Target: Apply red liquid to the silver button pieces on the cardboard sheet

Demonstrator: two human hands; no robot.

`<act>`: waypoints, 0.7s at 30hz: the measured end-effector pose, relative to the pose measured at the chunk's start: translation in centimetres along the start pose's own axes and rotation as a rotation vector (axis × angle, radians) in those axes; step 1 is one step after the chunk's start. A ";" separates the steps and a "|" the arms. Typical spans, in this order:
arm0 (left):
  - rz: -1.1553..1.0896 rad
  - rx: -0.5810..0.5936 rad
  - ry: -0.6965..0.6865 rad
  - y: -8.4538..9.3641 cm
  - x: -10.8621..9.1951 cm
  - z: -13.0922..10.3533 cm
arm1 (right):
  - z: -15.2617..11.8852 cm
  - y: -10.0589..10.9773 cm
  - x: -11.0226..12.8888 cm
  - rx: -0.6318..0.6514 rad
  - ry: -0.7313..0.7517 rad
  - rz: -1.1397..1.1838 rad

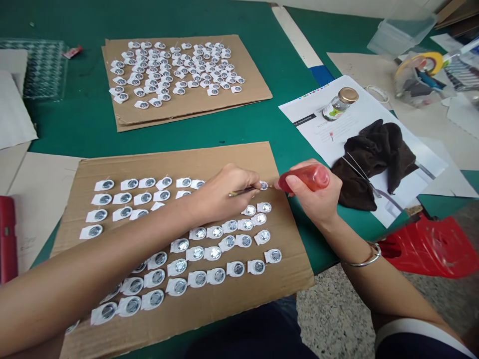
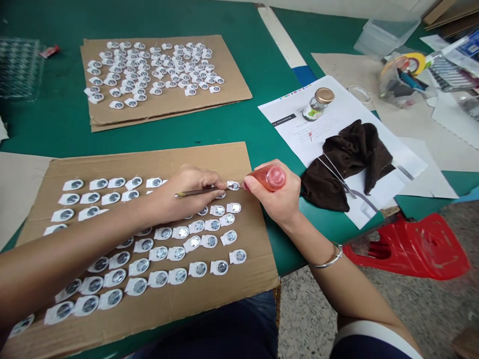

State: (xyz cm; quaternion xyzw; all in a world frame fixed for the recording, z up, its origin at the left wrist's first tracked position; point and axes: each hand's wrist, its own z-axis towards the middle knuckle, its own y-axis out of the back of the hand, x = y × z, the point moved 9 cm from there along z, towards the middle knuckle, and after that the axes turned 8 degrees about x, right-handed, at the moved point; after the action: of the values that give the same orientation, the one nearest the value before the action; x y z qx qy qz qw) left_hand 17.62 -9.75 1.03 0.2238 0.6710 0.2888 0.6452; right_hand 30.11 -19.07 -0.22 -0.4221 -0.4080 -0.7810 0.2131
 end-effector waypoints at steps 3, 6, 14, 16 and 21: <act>-0.014 -0.008 -0.003 0.1 -0.1 0.0 | 0.0 0.1 0.1 -0.009 0.008 0.004; -0.024 -0.006 -0.005 0.1 -0.1 0.1 | 0.1 0.0 0.0 -0.004 0.004 0.009; -0.020 0.009 -0.003 0.0 0.0 0.1 | 0.1 -0.2 0.0 0.019 0.000 0.041; -0.027 0.008 -0.001 0.0 0.1 0.1 | 0.1 -0.1 0.0 0.017 0.000 0.044; -0.038 0.005 0.016 -0.1 0.7 0.2 | 0.2 0.0 -0.1 0.008 -0.004 0.055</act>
State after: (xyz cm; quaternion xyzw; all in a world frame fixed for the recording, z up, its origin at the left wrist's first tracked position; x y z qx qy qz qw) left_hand 17.80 -9.37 0.47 0.2101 0.6809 0.2767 0.6447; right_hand 30.25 -18.90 -0.28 -0.4341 -0.3997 -0.7722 0.2354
